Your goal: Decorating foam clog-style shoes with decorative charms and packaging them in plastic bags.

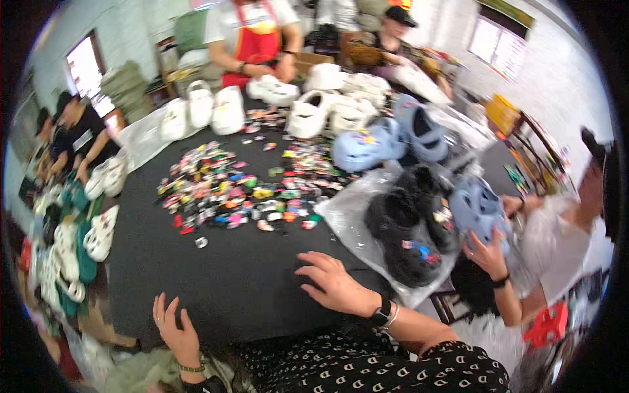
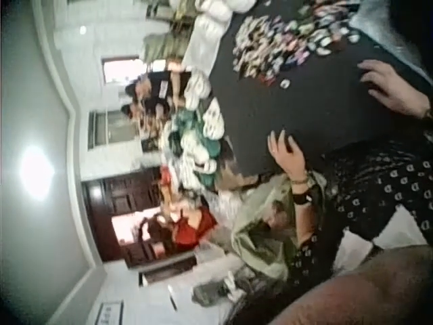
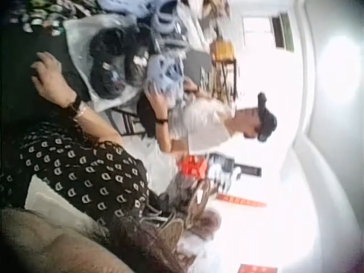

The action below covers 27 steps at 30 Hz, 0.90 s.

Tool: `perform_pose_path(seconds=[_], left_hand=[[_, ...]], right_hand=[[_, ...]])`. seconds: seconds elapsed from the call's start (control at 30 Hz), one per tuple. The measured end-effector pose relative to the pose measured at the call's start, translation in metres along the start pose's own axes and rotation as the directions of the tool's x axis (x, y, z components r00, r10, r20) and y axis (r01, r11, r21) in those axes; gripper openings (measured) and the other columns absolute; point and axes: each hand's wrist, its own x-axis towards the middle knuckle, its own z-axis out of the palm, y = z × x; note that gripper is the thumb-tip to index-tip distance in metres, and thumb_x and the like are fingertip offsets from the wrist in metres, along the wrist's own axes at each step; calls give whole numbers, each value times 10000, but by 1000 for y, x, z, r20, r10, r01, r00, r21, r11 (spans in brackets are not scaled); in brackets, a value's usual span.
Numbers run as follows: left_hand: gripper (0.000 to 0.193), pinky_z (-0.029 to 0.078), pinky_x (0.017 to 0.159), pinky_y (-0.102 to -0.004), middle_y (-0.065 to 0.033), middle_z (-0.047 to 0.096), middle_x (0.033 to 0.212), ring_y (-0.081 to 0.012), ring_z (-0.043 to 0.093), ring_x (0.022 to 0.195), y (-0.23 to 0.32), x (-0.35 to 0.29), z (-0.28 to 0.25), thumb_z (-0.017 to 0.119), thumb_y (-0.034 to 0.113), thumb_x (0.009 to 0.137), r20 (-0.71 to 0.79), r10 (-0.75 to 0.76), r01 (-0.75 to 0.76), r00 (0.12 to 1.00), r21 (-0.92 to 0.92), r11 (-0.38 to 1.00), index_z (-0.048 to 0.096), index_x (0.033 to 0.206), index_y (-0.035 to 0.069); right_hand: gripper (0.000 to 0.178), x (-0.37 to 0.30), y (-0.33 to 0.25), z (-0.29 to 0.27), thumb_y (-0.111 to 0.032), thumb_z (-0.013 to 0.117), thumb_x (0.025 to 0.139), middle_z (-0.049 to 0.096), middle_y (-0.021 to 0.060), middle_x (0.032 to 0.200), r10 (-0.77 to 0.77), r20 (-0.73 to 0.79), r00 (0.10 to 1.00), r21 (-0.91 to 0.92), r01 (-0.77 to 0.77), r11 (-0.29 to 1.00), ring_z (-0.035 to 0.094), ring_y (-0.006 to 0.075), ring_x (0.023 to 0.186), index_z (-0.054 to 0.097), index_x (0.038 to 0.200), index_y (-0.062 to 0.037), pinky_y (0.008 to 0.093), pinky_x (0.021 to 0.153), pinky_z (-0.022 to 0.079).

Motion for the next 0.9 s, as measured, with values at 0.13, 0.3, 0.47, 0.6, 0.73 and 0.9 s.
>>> perform_pose_path(seconds=[0.13, 0.3, 0.47, 0.6, 0.73, 0.9], left_hand=[[218, 354, 1070, -553, -170, 461, 1415, -389, 349, 1363, 23, 3, 18, 556, 100, 946, 58, 114, -112, 992, -33, 993, 627, 1146, 47], [224, 334, 1079, -544, -176, 443, 1426, -390, 335, 1370, 41, -5, 34, 563, 85, 931, 110, 155, -149, 982, -60, 987, 623, 1139, 32], [258, 381, 1032, -492, -200, 519, 1318, -396, 456, 1254, 90, 12, 46, 628, 55, 835, 171, 362, -305, 917, -287, 908, 636, 1091, 15], [272, 452, 952, -460, -198, 589, 1201, -385, 564, 1097, 178, 51, 38, 660, 39, 788, 91, 660, -562, 746, -445, 697, 645, 1060, 25], [273, 471, 937, -450, -183, 611, 1159, -353, 579, 1071, 241, 63, 67, 641, 120, 802, 162, 859, -704, 486, -510, 494, 639, 1059, 28], [290, 510, 794, -380, -113, 569, 1149, -263, 569, 1028, 271, 30, 146, 490, 123, 847, 206, 929, -833, 307, -414, 367, 579, 1109, 35]], right_hand=[[244, -29, -20, -67, -127, 665, 850, 568, 166, 1247, -40, -59, 997, -19, 39, 999, 541, 350, 1170, 592, 1070, -49, 447, 965, 443], [248, -50, -22, -168, -27, 716, 769, 631, 143, 1160, -18, -265, 964, -292, -62, 955, 610, 324, 1072, 636, 1003, -41, 399, 917, 493], [536, -58, 50, -216, -339, 747, 793, 588, 193, 1207, 283, -271, 920, -537, -389, 749, 537, 379, 1151, 560, 1168, -5, 430, 991, 427], [781, -46, 101, -212, -452, 779, 743, 562, 240, 1260, 429, -91, 898, -443, -423, 791, 515, 376, 1212, 498, 1299, 19, 432, 1030, 408], [693, -36, 104, -217, -346, 820, 713, 656, 223, 1106, 368, -105, 924, -339, -381, 860, 635, 356, 1048, 548, 1251, -3, 401, 906, 500], [512, -8, 124, -209, -378, 786, 711, 678, 215, 873, 322, -112, 940, -486, -335, 807, 643, 426, 850, 602, 1042, -33, 484, 742, 513]])
